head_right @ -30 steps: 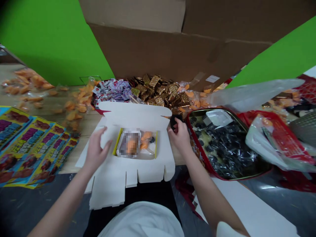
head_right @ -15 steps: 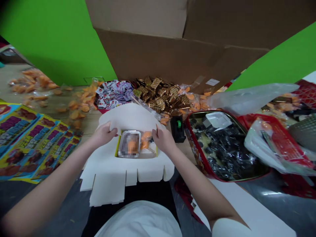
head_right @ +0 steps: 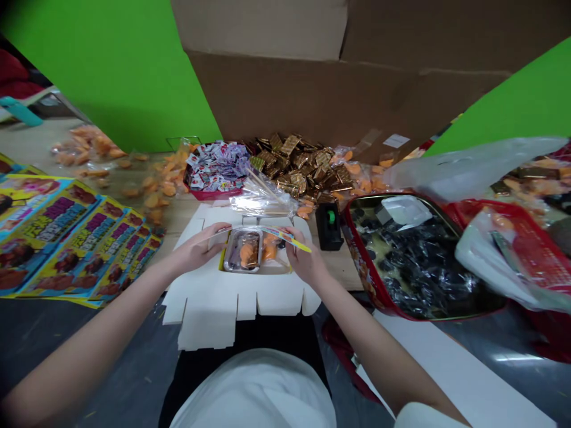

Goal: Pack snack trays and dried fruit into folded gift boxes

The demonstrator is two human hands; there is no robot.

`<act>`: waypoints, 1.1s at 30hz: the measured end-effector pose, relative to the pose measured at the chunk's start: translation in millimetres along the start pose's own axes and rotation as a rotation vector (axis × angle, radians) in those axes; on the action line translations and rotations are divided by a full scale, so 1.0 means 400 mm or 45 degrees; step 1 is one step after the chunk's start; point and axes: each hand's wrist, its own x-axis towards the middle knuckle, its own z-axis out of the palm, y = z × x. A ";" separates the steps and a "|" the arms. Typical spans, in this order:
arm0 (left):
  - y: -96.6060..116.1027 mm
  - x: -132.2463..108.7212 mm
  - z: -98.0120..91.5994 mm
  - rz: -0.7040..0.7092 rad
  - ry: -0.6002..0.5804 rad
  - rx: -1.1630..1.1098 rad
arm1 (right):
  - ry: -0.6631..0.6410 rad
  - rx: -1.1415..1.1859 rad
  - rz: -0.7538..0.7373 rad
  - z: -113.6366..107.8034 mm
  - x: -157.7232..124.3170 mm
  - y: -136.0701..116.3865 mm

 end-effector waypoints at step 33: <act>0.003 -0.078 -0.023 -0.320 -0.092 -0.733 | -0.282 0.476 0.064 -0.011 0.004 -0.004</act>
